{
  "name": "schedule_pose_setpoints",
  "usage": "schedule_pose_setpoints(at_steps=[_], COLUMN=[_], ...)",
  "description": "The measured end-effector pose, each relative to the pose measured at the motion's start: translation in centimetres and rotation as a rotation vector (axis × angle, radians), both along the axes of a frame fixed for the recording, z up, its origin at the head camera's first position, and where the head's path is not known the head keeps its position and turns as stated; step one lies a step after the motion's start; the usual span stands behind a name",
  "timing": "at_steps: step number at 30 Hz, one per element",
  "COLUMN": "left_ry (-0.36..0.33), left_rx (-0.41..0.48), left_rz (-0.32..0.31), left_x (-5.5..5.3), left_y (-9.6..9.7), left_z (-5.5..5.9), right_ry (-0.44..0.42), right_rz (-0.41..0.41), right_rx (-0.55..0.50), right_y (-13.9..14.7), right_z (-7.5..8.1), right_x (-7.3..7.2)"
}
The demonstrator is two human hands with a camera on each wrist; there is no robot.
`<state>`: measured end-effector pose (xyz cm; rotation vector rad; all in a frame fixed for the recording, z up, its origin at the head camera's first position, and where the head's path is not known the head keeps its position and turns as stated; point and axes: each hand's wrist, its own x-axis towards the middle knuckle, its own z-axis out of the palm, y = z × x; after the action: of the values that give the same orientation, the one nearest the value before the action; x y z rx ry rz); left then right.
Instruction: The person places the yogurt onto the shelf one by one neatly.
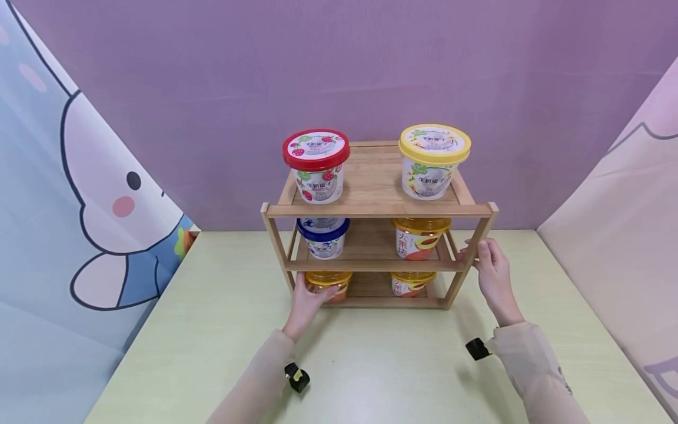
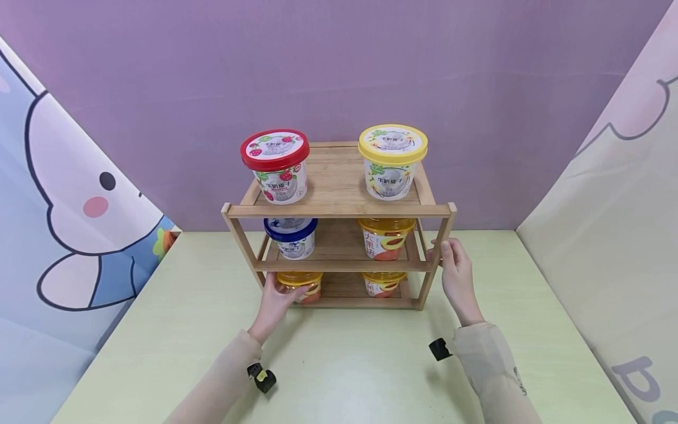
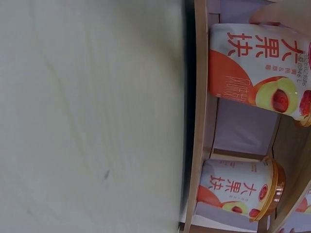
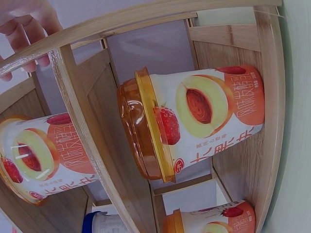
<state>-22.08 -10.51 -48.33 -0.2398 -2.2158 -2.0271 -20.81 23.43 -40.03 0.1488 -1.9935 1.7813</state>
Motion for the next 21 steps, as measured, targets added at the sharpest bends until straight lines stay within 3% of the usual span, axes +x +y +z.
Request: schedule_pose_setpoints(at_steps=[21], left_ry=[-0.046], left_rx=[0.03], left_rz=[-0.05], left_x=[-1.6], left_y=[-0.2], left_z=[0.3], right_ry=[0.008], right_rz=[0.011], right_rx=[-0.007], right_y=[0.1], right_z=[-0.1], right_x=[0.0])
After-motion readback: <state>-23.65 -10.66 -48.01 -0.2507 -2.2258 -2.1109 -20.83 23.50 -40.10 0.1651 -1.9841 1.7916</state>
